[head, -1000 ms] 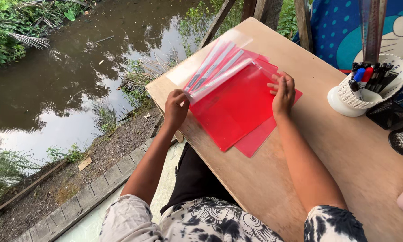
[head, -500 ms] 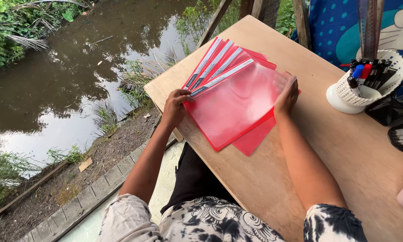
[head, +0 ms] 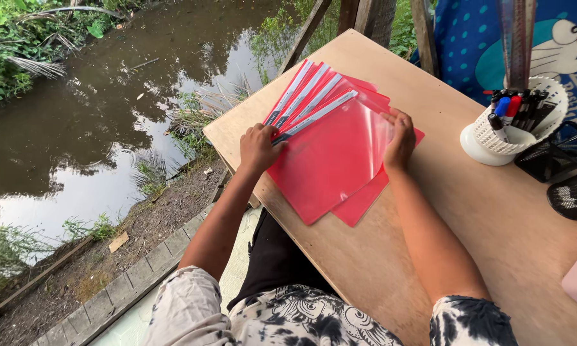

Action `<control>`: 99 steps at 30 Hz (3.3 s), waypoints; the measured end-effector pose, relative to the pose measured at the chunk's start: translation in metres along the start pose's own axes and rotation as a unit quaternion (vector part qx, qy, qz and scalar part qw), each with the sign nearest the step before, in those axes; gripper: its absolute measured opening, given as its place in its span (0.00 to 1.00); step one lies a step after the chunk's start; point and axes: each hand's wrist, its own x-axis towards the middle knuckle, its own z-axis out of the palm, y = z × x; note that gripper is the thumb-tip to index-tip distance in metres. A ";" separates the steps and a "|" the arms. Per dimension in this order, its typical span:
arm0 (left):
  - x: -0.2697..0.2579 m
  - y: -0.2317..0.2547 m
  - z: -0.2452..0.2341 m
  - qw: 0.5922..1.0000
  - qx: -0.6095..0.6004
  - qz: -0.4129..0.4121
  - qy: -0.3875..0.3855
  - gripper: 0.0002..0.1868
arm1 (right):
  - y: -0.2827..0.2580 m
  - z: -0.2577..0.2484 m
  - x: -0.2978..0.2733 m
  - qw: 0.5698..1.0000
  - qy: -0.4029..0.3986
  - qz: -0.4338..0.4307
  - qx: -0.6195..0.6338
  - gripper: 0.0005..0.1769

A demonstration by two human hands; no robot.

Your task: The person organizes red files by inserting plastic sleeves into them and placing the completed files into a blue desktop organizer.

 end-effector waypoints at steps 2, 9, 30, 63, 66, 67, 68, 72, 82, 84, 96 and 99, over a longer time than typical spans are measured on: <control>0.001 -0.004 0.004 1.000 -0.016 -0.004 0.021 0.21 | -0.008 0.005 -0.006 0.998 0.028 0.001 -0.063 0.32; 0.000 -0.022 -0.004 0.987 -0.128 -0.053 0.087 0.14 | -0.020 0.011 -0.005 0.984 0.093 -0.072 -0.134 0.24; -0.004 -0.003 0.055 0.788 -0.612 -0.054 0.046 0.15 | -0.044 0.045 -0.041 0.978 -0.064 -0.131 -0.149 0.11; -0.012 0.046 0.014 0.853 -0.522 0.015 0.017 0.20 | -0.092 -0.019 -0.047 0.998 -0.042 0.013 0.054 0.12; -0.010 0.073 0.008 0.859 -0.507 0.077 0.013 0.21 | -0.099 -0.057 -0.048 1.000 -0.006 -0.027 0.004 0.12; -0.009 0.083 0.008 0.847 -0.525 0.078 -0.009 0.21 | -0.101 -0.070 -0.048 0.999 0.007 -0.048 -0.011 0.13; -0.008 0.094 0.008 0.835 -0.543 0.078 -0.032 0.21 | -0.105 -0.082 -0.050 0.997 0.019 -0.067 -0.027 0.13; -0.008 0.146 0.005 0.820 -0.554 0.111 -0.089 0.23 | -0.134 -0.136 -0.054 0.995 0.053 -0.080 -0.021 0.15; -0.018 0.318 0.036 0.733 -0.609 0.219 -0.209 0.21 | -0.215 -0.279 -0.089 0.967 0.194 -0.093 -0.135 0.13; -0.027 0.352 0.041 0.699 -0.623 0.242 -0.252 0.21 | -0.230 -0.312 -0.103 0.955 0.226 -0.098 -0.166 0.14; -0.144 0.571 0.103 0.583 -0.638 0.381 -0.327 0.21 | -0.312 -0.514 -0.227 0.878 0.367 -0.101 -0.290 0.21; -0.180 0.623 0.121 0.574 -0.623 0.382 -0.369 0.22 | -0.323 -0.568 -0.249 0.853 0.382 -0.101 -0.341 0.26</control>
